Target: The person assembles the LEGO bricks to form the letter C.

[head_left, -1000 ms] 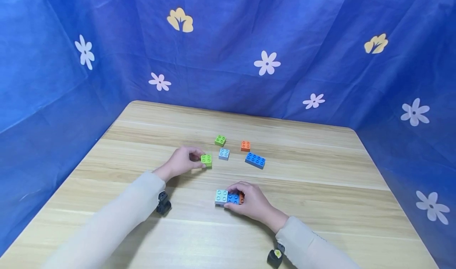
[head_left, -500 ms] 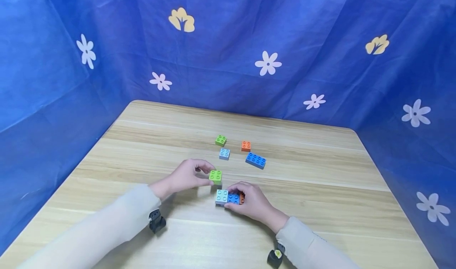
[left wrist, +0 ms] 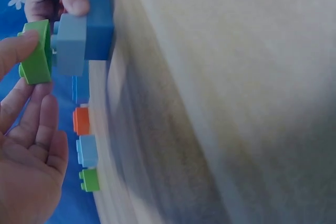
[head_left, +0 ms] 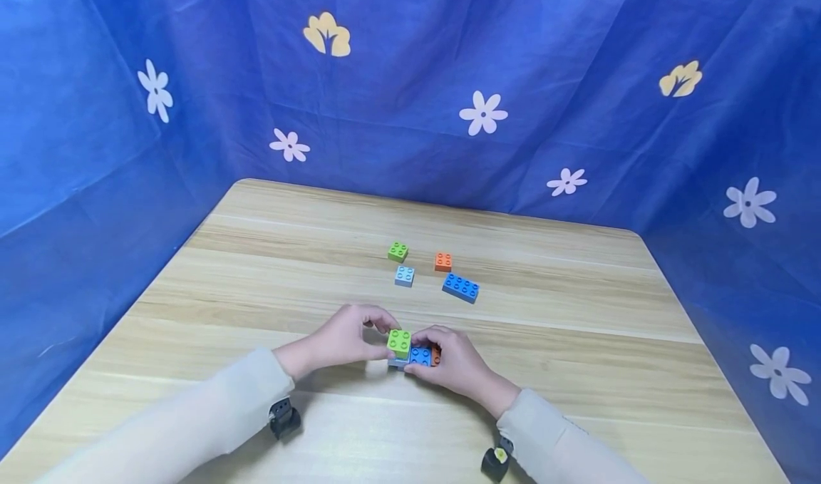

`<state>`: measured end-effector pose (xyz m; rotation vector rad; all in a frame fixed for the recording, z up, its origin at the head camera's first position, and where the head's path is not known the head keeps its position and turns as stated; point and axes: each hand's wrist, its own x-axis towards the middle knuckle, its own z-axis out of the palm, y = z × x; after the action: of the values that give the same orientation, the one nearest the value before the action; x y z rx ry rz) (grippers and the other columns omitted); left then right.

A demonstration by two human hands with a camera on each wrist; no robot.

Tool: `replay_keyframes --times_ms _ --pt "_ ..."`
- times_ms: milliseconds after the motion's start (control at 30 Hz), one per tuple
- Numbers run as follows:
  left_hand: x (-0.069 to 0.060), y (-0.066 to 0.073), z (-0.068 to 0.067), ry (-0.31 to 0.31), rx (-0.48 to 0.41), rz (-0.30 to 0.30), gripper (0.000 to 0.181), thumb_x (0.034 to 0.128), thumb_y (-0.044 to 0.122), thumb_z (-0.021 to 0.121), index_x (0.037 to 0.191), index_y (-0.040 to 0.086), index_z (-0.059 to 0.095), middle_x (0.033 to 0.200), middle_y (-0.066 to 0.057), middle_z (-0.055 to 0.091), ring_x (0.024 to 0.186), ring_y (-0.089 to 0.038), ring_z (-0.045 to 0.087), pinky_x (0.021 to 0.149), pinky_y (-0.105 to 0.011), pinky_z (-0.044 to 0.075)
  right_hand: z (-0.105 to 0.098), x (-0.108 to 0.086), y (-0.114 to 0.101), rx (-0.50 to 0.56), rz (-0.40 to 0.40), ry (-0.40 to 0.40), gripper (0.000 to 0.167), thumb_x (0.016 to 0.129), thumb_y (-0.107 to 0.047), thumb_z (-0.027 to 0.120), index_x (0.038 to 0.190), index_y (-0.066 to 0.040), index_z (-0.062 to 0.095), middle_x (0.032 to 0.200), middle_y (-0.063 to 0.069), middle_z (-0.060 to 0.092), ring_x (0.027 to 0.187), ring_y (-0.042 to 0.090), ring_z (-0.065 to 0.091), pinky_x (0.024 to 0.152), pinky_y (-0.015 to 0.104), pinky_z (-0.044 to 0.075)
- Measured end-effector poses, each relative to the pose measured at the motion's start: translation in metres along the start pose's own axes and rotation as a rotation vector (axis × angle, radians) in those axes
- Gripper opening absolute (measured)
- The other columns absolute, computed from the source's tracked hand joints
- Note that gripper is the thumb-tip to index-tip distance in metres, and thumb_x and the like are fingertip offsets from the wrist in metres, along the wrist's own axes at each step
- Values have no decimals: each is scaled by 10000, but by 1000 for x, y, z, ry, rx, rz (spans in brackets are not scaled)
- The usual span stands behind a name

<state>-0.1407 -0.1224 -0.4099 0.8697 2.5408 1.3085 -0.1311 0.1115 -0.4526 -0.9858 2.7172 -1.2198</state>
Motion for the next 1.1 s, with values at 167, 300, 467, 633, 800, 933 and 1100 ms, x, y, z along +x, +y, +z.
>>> replay_keyframes --times_ms 167,300,467,633,800,933,1100 --pt "-1 1 4 -5 4 10 343 699 158 822 1009 119 681 936 96 657 907 -215 619 866 -444 479 0 0 -1 4 -6 0 398 742 -288 826 1048 -80 678 983 -40 660 891 66 599 807 240 504" --pt "0 1 5 -3 -3 11 334 690 148 826 989 124 679 914 105 653 897 -221 622 863 -438 485 -1 1 -1 3 -5 3 395 744 -290 825 1047 -83 679 984 -40 658 889 69 597 803 241 504" --pt "1 2 6 4 10 29 329 671 121 834 963 116 682 896 99 655 872 -208 628 846 -411 502 -1 1 0 -12 -12 9 398 740 -294 827 1045 -84 680 995 -35 661 893 61 596 797 229 504" --pt "1 2 7 16 44 51 316 657 110 839 934 109 687 877 93 651 839 -186 626 807 -370 515 0 1 0 -14 -9 8 402 745 -303 823 1049 -83 679 1001 -32 663 901 66 598 804 233 504" --pt "1 3 9 28 39 45 306 652 98 838 918 103 688 865 89 649 818 -190 625 776 -329 518 0 0 0 -6 -5 9 399 750 -313 819 1046 -85 680 1003 -34 661 903 75 599 807 242 503" --pt "1 5 10 31 57 30 309 641 96 832 912 110 686 867 97 639 820 -182 621 778 -316 516 1 0 0 -3 -4 8 396 749 -310 820 1046 -89 679 1004 -38 660 903 69 597 806 239 502" --pt "1 7 10 31 63 20 316 628 95 831 907 114 684 869 96 635 826 -202 623 785 -342 519 0 -1 0 2 4 5 395 740 -288 827 1049 -89 682 1004 -38 661 900 60 597 802 234 505"
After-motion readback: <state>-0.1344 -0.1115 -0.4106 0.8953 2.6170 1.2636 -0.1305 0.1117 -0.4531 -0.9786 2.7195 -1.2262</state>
